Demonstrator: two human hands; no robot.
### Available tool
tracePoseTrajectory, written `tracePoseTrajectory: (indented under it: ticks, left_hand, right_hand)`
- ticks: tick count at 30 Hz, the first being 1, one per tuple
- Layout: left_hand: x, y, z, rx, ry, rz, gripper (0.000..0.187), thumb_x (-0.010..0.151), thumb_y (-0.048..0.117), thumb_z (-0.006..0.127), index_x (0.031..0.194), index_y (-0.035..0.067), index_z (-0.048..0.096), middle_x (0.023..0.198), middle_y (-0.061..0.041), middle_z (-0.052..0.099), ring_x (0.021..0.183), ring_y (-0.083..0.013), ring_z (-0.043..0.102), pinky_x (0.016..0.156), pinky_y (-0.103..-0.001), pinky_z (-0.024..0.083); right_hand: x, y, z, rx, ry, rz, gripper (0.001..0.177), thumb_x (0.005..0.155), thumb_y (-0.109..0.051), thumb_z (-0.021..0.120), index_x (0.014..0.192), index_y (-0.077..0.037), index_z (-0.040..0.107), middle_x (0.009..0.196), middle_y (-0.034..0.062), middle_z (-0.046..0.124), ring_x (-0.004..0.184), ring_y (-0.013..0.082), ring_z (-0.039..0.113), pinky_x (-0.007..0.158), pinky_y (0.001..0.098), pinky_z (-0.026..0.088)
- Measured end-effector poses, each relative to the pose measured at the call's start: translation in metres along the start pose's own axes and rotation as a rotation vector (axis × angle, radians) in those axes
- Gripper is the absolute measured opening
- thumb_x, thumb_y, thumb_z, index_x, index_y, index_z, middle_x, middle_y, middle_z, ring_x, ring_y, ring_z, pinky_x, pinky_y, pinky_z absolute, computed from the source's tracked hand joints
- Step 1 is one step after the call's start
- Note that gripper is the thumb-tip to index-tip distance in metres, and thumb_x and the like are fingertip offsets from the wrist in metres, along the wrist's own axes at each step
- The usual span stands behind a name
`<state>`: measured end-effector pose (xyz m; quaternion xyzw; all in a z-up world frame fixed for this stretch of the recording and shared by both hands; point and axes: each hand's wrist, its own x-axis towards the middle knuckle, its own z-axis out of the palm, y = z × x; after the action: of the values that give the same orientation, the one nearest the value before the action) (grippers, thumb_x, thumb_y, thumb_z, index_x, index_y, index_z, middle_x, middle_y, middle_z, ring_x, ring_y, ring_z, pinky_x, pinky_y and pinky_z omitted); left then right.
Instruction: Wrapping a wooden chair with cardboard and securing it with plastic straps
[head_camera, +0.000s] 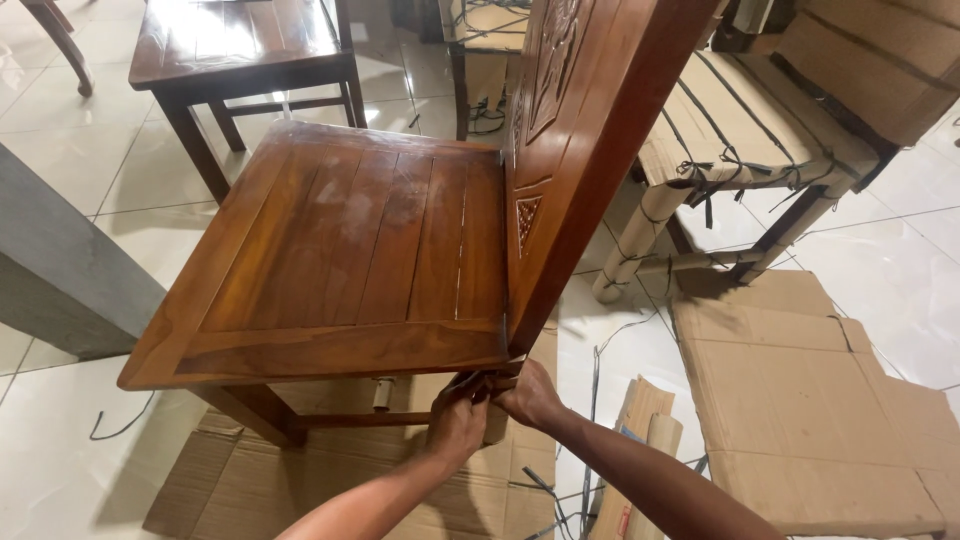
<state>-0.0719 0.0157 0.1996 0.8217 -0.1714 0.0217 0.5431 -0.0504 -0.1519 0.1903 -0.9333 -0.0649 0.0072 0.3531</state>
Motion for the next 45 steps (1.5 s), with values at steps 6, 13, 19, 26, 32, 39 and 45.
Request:
tracePoseTrajectory:
  ticks: [6, 13, 19, 26, 32, 39, 45]
  left_hand:
    - [0.001, -0.003, 0.002, -0.043, -0.012, -0.051, 0.028, 0.097, 0.021, 0.055, 0.118, 0.009, 0.07, 0.116, -0.005, 0.076, 0.098, -0.0235, 0.072, 0.084, -0.035, 0.054]
    - [0.0, -0.029, 0.015, 0.26, -0.119, -0.021, 0.033, 0.098, 0.021, 0.051, 0.122, 0.003, 0.064, 0.123, -0.015, 0.067, 0.098, -0.0347, 0.067, 0.082, -0.047, 0.05]
    - [0.003, -0.018, 0.009, 0.225, -0.151, -0.041, 0.034, 0.099, 0.021, 0.05, 0.128, 0.007, 0.062, 0.128, -0.014, 0.066, 0.104, -0.0346, 0.066, 0.087, -0.047, 0.049]
    - [0.004, -0.025, 0.012, 0.257, -0.126, -0.007, 0.032, 0.099, 0.022, 0.05, 0.124, 0.007, 0.062, 0.121, -0.015, 0.068, 0.095, -0.0348, 0.068, 0.08, -0.047, 0.05]
    - [0.005, -0.047, 0.02, 0.3, -0.132, 0.03, 0.034, 0.099, 0.023, 0.05, 0.124, 0.003, 0.063, 0.122, -0.017, 0.068, 0.099, -0.0347, 0.067, 0.083, -0.046, 0.05]
    - [0.004, -0.023, 0.008, 0.304, -0.144, 0.062, 0.034, 0.098, 0.02, 0.05, 0.127, 0.004, 0.061, 0.13, -0.018, 0.065, 0.109, -0.041, 0.064, 0.09, -0.051, 0.048]
    - [0.009, -0.029, 0.009, 0.557, -0.071, 0.349, 0.028, 0.097, 0.027, 0.064, 0.107, 0.004, 0.076, 0.095, -0.029, 0.074, 0.096, -0.0457, 0.07, 0.076, -0.05, 0.061]
  right_hand:
    - [0.0, -0.007, -0.005, -0.036, -0.01, -0.049, 0.029, 0.088, -0.036, 0.06, 0.087, -0.008, 0.064, 0.091, 0.01, 0.069, 0.081, 0.0281, 0.067, 0.067, 0.0404, 0.058]
    - [0.001, 0.0, 0.002, -0.027, -0.094, 0.035, 0.042, 0.097, -0.053, 0.044, 0.098, -0.013, 0.058, 0.103, 0.01, 0.065, 0.096, 0.0294, 0.067, 0.077, 0.0434, 0.063]
    - [0.0, -0.006, -0.005, -0.051, -0.047, -0.02, 0.024, 0.089, -0.034, 0.06, 0.085, -0.01, 0.064, 0.089, 0.0086, 0.07, 0.079, 0.0277, 0.068, 0.064, 0.0408, 0.059]
    - [-0.001, -0.002, -0.005, 0.029, -0.042, -0.025, 0.029, 0.087, -0.037, 0.064, 0.091, -0.009, 0.064, 0.093, 0.0113, 0.07, 0.085, 0.0299, 0.071, 0.069, 0.0422, 0.062]
    - [-0.001, -0.007, -0.008, 0.008, -0.053, -0.037, 0.025, 0.087, -0.034, 0.064, 0.091, -0.01, 0.064, 0.092, 0.0099, 0.07, 0.084, 0.0288, 0.071, 0.069, 0.0415, 0.062]
    - [0.002, 0.004, -0.001, -0.052, -0.034, -0.07, 0.031, 0.092, -0.043, 0.062, 0.09, -0.012, 0.065, 0.093, 0.0071, 0.07, 0.086, 0.0263, 0.07, 0.072, 0.0412, 0.06]
    - [-0.005, -0.056, -0.028, 0.145, 0.005, 0.307, 0.02, 0.072, -0.012, 0.068, 0.089, -0.002, 0.072, 0.089, 0.022, 0.075, 0.103, 0.0435, 0.07, 0.085, 0.0527, 0.054]
